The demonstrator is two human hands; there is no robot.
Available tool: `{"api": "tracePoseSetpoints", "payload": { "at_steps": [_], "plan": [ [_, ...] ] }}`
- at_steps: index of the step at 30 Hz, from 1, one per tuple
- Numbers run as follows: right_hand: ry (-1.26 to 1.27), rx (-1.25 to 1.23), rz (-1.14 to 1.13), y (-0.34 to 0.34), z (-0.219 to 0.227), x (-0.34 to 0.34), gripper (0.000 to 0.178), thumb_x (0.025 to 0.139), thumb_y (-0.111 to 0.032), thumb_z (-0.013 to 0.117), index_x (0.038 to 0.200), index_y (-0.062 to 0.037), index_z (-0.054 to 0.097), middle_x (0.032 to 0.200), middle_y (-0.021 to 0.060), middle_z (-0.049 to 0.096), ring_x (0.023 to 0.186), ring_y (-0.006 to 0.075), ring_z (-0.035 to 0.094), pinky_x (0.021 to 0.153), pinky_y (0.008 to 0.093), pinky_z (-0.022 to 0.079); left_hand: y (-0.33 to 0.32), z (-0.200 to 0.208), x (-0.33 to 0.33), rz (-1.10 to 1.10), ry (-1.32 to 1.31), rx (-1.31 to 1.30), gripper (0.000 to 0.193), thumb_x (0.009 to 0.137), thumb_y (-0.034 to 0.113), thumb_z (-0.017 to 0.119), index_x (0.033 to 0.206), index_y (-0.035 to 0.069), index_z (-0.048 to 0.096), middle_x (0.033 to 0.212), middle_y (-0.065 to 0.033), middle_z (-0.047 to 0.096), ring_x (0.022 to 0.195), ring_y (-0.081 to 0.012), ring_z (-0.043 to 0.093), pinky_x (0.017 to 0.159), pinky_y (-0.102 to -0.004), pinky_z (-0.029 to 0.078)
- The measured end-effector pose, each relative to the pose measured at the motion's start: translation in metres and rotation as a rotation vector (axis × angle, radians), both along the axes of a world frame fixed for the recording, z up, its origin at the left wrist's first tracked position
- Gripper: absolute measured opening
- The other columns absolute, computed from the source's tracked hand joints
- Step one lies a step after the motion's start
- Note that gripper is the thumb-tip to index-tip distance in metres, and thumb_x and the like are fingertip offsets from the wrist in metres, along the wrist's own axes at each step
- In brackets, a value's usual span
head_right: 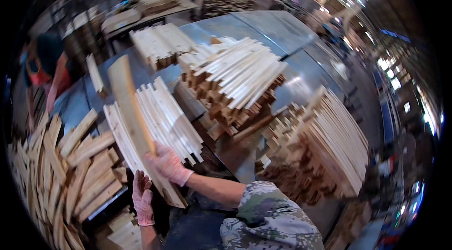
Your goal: The person repeatedly picks up stacks of thin wooden planks from a pile and places them onto a metal table. The person arranges the planks into neat stacks on the table surface.
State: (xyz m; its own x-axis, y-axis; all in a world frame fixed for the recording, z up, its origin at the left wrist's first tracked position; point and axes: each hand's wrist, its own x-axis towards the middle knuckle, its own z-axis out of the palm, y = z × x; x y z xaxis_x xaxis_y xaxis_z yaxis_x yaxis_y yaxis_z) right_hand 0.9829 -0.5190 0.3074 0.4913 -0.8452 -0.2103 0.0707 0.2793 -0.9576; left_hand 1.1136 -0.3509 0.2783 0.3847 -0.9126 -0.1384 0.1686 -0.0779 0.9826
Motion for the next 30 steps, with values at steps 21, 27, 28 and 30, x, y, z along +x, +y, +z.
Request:
{"api": "tracePoseSetpoints", "payload": {
  "at_steps": [21, 27, 28, 30],
  "plan": [
    [1.215, 0.171, -0.770, -0.298, -0.156, -0.306, 0.080, 0.104, -0.062, 0.042, 0.142, 0.0057, 0.058, 0.138, 0.0272, 0.064, 0.134, 0.0407, 0.059, 0.112, 0.0456, 0.044, 0.005, -0.152, 0.203, 0.527, -0.466, 0.618, 0.070, 0.097, 0.013, 0.070, 0.155, -0.010, 0.039, 0.148, -0.0222, 0.055, 0.132, -0.0295, 0.055, 0.116, -0.0367, 0.038],
    [0.878, 0.121, -0.691, -0.233, -0.101, -0.329, 0.079, 0.107, -0.063, 0.037, 0.150, 0.0022, 0.050, 0.152, 0.0264, 0.050, 0.142, 0.0356, 0.046, 0.120, 0.0407, 0.036, -0.019, -0.102, 0.167, 0.360, -0.311, 0.739, 0.052, 0.092, 0.016, 0.067, 0.138, -0.007, 0.057, 0.122, -0.0148, 0.068, 0.109, -0.0229, 0.060, 0.098, -0.0381, 0.048],
    [0.871, -0.012, -0.730, -0.224, -0.104, -0.341, 0.075, 0.108, -0.061, 0.040, 0.147, 0.0017, 0.053, 0.147, 0.0259, 0.056, 0.136, 0.0340, 0.052, 0.116, 0.0395, 0.040, -0.024, -0.104, 0.165, 0.384, -0.366, 0.693, 0.050, 0.093, 0.020, 0.067, 0.135, -0.006, 0.059, 0.120, -0.0160, 0.069, 0.107, -0.0253, 0.062, 0.096, -0.0390, 0.048],
    [0.777, -0.232, -0.878, -0.199, -0.115, -0.371, 0.067, 0.110, -0.051, 0.046, 0.150, 0.0020, 0.047, 0.150, 0.0244, 0.052, 0.134, 0.0313, 0.054, 0.114, 0.0372, 0.042, -0.025, -0.114, 0.163, 0.339, -0.469, 0.691, 0.046, 0.095, 0.026, 0.065, 0.129, -0.006, 0.063, 0.116, -0.0186, 0.071, 0.105, -0.0303, 0.064, 0.094, -0.0406, 0.049]
  ]
}}
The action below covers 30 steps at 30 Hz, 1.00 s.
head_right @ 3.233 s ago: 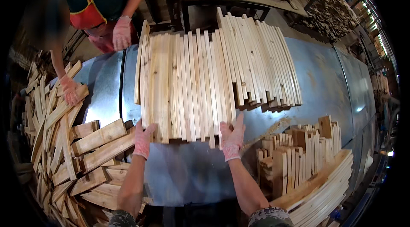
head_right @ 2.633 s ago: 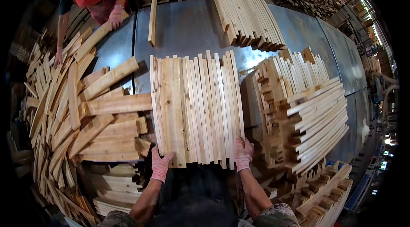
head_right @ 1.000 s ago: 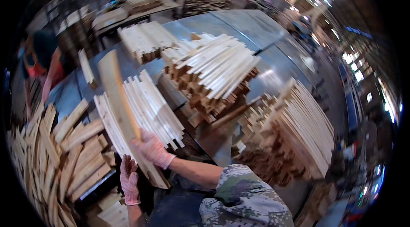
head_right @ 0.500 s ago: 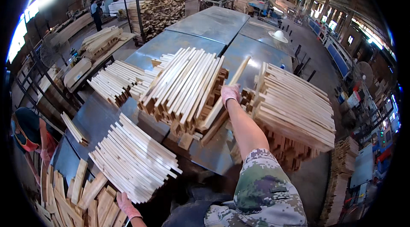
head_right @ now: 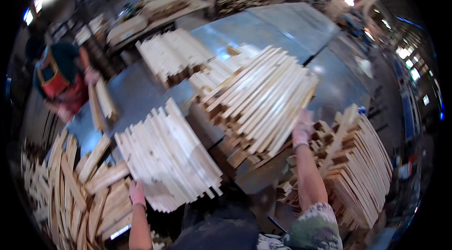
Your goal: The person repeatedly picks up stacks of thin wooden planks from a pile and places them onto a metal table. The person arranges the planks into neat stacks on the table surface.
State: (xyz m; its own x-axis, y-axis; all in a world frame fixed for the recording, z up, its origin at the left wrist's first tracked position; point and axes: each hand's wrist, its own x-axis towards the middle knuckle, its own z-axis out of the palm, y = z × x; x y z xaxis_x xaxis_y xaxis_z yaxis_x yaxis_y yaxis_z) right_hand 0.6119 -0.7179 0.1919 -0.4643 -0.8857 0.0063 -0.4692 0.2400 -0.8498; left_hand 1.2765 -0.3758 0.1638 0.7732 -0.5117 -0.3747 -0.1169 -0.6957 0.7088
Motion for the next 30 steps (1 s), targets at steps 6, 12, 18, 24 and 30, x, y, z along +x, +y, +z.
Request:
{"api": "tracePoseSetpoints", "payload": {
  "at_steps": [6, 12, 18, 24, 30],
  "plan": [
    [-0.219, -0.253, 0.208, 0.137, 0.137, 0.100, 0.051, 0.112, -0.028, 0.044, 0.153, 0.0034, 0.043, 0.097, 0.0034, 0.057, 0.086, 0.0135, 0.051, 0.093, 0.0291, 0.046, 0.017, -0.029, -0.003, 0.067, 0.131, 0.107, 0.057, 0.101, 0.048, 0.061, 0.122, -0.005, 0.069, 0.113, -0.0205, 0.072, 0.105, -0.0339, 0.065, 0.095, -0.0400, 0.048],
    [0.117, -0.062, 0.800, 0.171, 0.026, 0.187, 0.045, 0.106, -0.017, 0.057, 0.147, -0.0003, 0.057, 0.125, 0.0144, 0.070, 0.112, 0.0232, 0.067, 0.100, 0.0366, 0.052, -0.016, 0.009, -0.033, -0.002, 0.298, 0.161, 0.073, 0.104, 0.057, 0.050, 0.150, 0.000, 0.053, 0.144, -0.0212, 0.062, 0.130, -0.0327, 0.059, 0.112, -0.0397, 0.042],
    [-0.462, 0.165, 0.747, 0.115, -0.149, 0.277, 0.065, 0.106, -0.027, 0.063, 0.162, -0.0030, 0.039, 0.126, 0.0045, 0.065, 0.110, 0.0143, 0.058, 0.101, 0.0264, 0.046, 0.025, 0.006, -0.018, -0.080, 0.012, 0.336, 0.079, 0.105, 0.056, 0.050, 0.156, -0.004, 0.042, 0.140, -0.0237, 0.064, 0.126, -0.0376, 0.063, 0.104, -0.0423, 0.048],
    [-0.764, 0.445, 0.737, 0.117, -0.136, 0.292, 0.077, 0.103, -0.031, 0.065, 0.164, 0.0000, 0.030, 0.157, 0.0146, 0.051, 0.142, 0.0232, 0.049, 0.118, 0.0348, 0.037, 0.058, -0.038, 0.010, 0.052, 0.321, 0.106, 0.068, 0.102, 0.047, 0.067, 0.150, 0.002, 0.048, 0.121, -0.0116, 0.070, 0.107, -0.0226, 0.067, 0.093, -0.0368, 0.052],
    [-0.807, 0.535, 0.584, 0.123, -0.135, 0.287, 0.080, 0.098, -0.036, 0.069, 0.160, 0.0035, 0.037, 0.147, 0.0133, 0.059, 0.131, 0.0217, 0.057, 0.115, 0.0343, 0.040, 0.050, -0.067, 0.013, 0.223, 0.513, -0.156, 0.056, 0.090, 0.020, 0.078, 0.137, 0.001, 0.054, 0.111, -0.0070, 0.070, 0.096, -0.0182, 0.066, 0.088, -0.0327, 0.055]
  ]
}}
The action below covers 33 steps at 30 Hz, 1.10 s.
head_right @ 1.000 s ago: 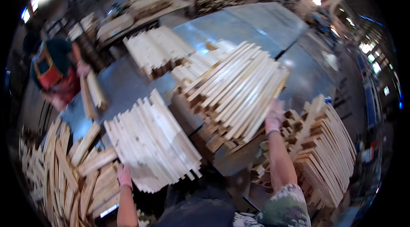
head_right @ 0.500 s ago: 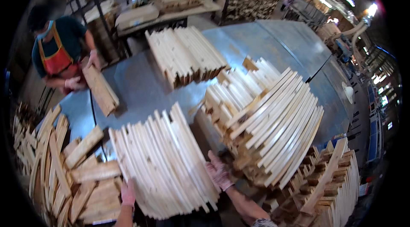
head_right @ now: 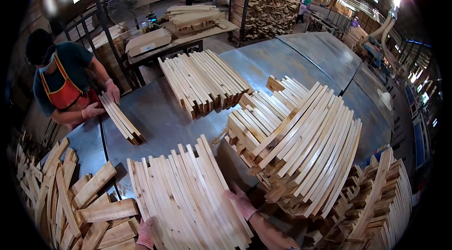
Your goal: The person repeatedly picks up stacks of thin wooden planks from a pile and places them onto a metal table. The person arranges the planks into neat stacks on the table surface.
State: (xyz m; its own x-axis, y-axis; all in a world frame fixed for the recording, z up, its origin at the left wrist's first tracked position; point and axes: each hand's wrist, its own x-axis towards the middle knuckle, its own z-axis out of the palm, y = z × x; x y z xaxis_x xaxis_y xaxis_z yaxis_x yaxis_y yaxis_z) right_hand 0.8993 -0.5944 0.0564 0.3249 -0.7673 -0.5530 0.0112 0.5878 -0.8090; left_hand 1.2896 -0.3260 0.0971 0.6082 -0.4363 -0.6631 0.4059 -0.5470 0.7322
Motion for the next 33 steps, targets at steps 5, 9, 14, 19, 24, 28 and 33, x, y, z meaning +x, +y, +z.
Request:
{"api": "tracePoseSetpoints", "payload": {
  "at_steps": [5, 9, 14, 19, 24, 28, 33],
  "plan": [
    [0.035, 0.314, 0.099, 0.013, 0.030, -0.042, 0.060, 0.094, -0.035, 0.075, 0.141, 0.0007, 0.060, 0.126, 0.0040, 0.067, 0.117, 0.0138, 0.060, 0.106, 0.0318, 0.046, 0.010, -0.007, -0.018, 0.091, 0.229, -0.120, 0.039, 0.088, 0.009, 0.075, 0.122, -0.001, 0.060, 0.102, -0.0060, 0.071, 0.087, -0.0193, 0.068, 0.084, -0.0352, 0.058],
    [-0.026, 0.379, 0.128, 0.018, 0.031, -0.056, 0.047, 0.089, -0.031, 0.080, 0.126, -0.0034, 0.070, 0.111, 0.0011, 0.071, 0.106, 0.0138, 0.064, 0.100, 0.0311, 0.049, 0.032, -0.033, -0.013, 0.050, 0.330, -0.108, 0.030, 0.087, 0.008, 0.074, 0.114, -0.003, 0.065, 0.097, -0.0060, 0.071, 0.087, -0.0190, 0.069, 0.084, -0.0347, 0.058],
    [-0.072, 0.372, 0.156, 0.034, 0.027, -0.072, 0.053, 0.086, -0.029, 0.081, 0.128, -0.0006, 0.068, 0.113, 0.0041, 0.073, 0.106, 0.0169, 0.067, 0.101, 0.0333, 0.050, 0.009, 0.061, -0.051, -0.081, 0.291, 0.020, 0.045, 0.098, 0.019, 0.070, 0.135, -0.008, 0.063, 0.125, -0.0119, 0.070, 0.121, -0.0230, 0.061, 0.109, -0.0377, 0.047],
    [-0.205, 0.329, 0.187, 0.041, 0.051, -0.082, 0.059, 0.085, -0.022, 0.081, 0.136, 0.0004, 0.063, 0.112, 0.0056, 0.072, 0.101, 0.0176, 0.067, 0.101, 0.0333, 0.050, 0.038, 0.096, -0.088, 0.005, 0.181, 0.056, 0.046, 0.095, 0.011, 0.072, 0.136, -0.007, 0.060, 0.124, -0.0135, 0.071, 0.116, -0.0242, 0.065, 0.107, -0.0376, 0.049],
    [-0.547, 0.359, 0.261, 0.034, 0.018, -0.089, 0.065, 0.084, -0.011, 0.079, 0.144, -0.0012, 0.055, 0.106, 0.0080, 0.070, 0.094, 0.0157, 0.066, 0.094, 0.0336, 0.054, 0.068, 0.151, -0.134, 0.130, 0.125, 0.041, 0.042, 0.098, 0.012, 0.067, 0.135, -0.009, 0.062, 0.131, -0.0202, 0.069, 0.121, -0.0295, 0.066, 0.111, -0.0407, 0.050],
    [-0.489, 0.420, 0.381, -0.008, 0.108, -0.053, 0.058, 0.076, -0.003, 0.076, 0.131, 0.0032, 0.061, 0.093, 0.0100, 0.070, 0.087, 0.0190, 0.069, 0.083, 0.0354, 0.057, 0.122, 0.177, -0.200, 0.384, 0.058, -0.127, 0.049, 0.097, 0.012, 0.068, 0.142, -0.001, 0.056, 0.127, -0.0138, 0.068, 0.116, -0.0242, 0.067, 0.103, -0.0387, 0.053],
    [-0.458, 0.284, 0.738, -0.075, 0.174, -0.048, 0.062, 0.078, -0.008, 0.076, 0.136, 0.0054, 0.059, 0.117, 0.0110, 0.071, 0.098, 0.0207, 0.070, 0.089, 0.0347, 0.058, 0.093, 0.232, -0.331, 0.607, -0.042, -0.409, 0.062, 0.094, 0.012, 0.071, 0.151, 0.005, 0.048, 0.124, -0.0074, 0.068, 0.112, -0.0173, 0.067, 0.096, -0.0364, 0.057]
  ]
}}
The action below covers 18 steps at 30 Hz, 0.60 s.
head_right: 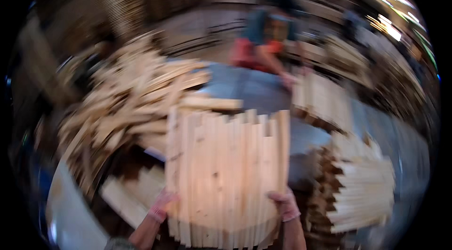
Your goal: The person repeatedly picks up stacks of thin wooden planks from a pile and places them onto a metal table. The person arranges the planks into neat stacks on the table surface.
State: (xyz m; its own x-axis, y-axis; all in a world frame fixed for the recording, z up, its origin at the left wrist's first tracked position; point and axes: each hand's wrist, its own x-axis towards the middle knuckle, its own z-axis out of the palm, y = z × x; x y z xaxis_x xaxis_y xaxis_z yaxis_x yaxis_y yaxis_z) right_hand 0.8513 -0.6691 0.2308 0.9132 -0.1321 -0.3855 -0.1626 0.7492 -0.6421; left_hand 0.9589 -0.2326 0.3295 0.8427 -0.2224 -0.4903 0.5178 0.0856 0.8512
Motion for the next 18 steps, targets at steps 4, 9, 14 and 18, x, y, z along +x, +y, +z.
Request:
{"api": "tracePoseSetpoints", "payload": {
  "at_steps": [4, 9, 14, 18],
  "plan": [
    [-0.178, -0.081, 0.172, -0.010, 0.081, 0.045, 0.077, 0.080, -0.012, 0.076, 0.147, 0.0096, 0.045, 0.129, 0.0224, 0.066, 0.111, 0.0374, 0.070, 0.093, 0.0486, 0.063, -0.015, -0.040, -0.013, 0.052, -0.150, -0.204, 0.098, 0.082, 0.018, 0.085, 0.161, 0.004, 0.030, 0.136, -0.0117, 0.062, 0.117, -0.0205, 0.065, 0.102, -0.0346, 0.052],
    [-0.355, -0.192, 0.481, 0.011, 0.094, 0.108, 0.082, 0.075, -0.031, 0.089, 0.135, 0.0110, 0.052, 0.118, 0.0203, 0.068, 0.103, 0.0341, 0.073, 0.084, 0.0467, 0.066, 0.015, -0.039, -0.066, 0.366, -0.251, -0.135, 0.096, 0.084, 0.015, 0.084, 0.162, 0.004, 0.028, 0.124, -0.0103, 0.070, 0.109, -0.0197, 0.069, 0.099, -0.0358, 0.054],
    [-0.457, -0.460, 0.725, 0.042, 0.041, 0.190, 0.041, 0.078, -0.030, 0.082, 0.101, -0.0005, 0.064, 0.095, 0.0089, 0.069, 0.082, 0.0217, 0.069, 0.079, 0.0367, 0.060, 0.080, -0.034, -0.131, 0.549, -0.362, -0.279, 0.077, 0.087, 0.013, 0.081, 0.154, 0.004, 0.044, 0.117, -0.0069, 0.070, 0.099, -0.0144, 0.067, 0.088, -0.0327, 0.057],
    [-0.410, -0.408, 0.894, 0.213, 0.135, 0.155, 0.076, 0.076, -0.032, 0.079, 0.137, 0.0066, 0.057, 0.113, 0.0104, 0.071, 0.091, 0.0223, 0.071, 0.087, 0.0347, 0.058, 0.153, -0.040, -0.200, 0.802, -0.400, -0.217, 0.055, 0.093, 0.013, 0.072, 0.145, 0.001, 0.055, 0.115, -0.0085, 0.074, 0.101, -0.0165, 0.070, 0.090, -0.0346, 0.058]
  ]
}}
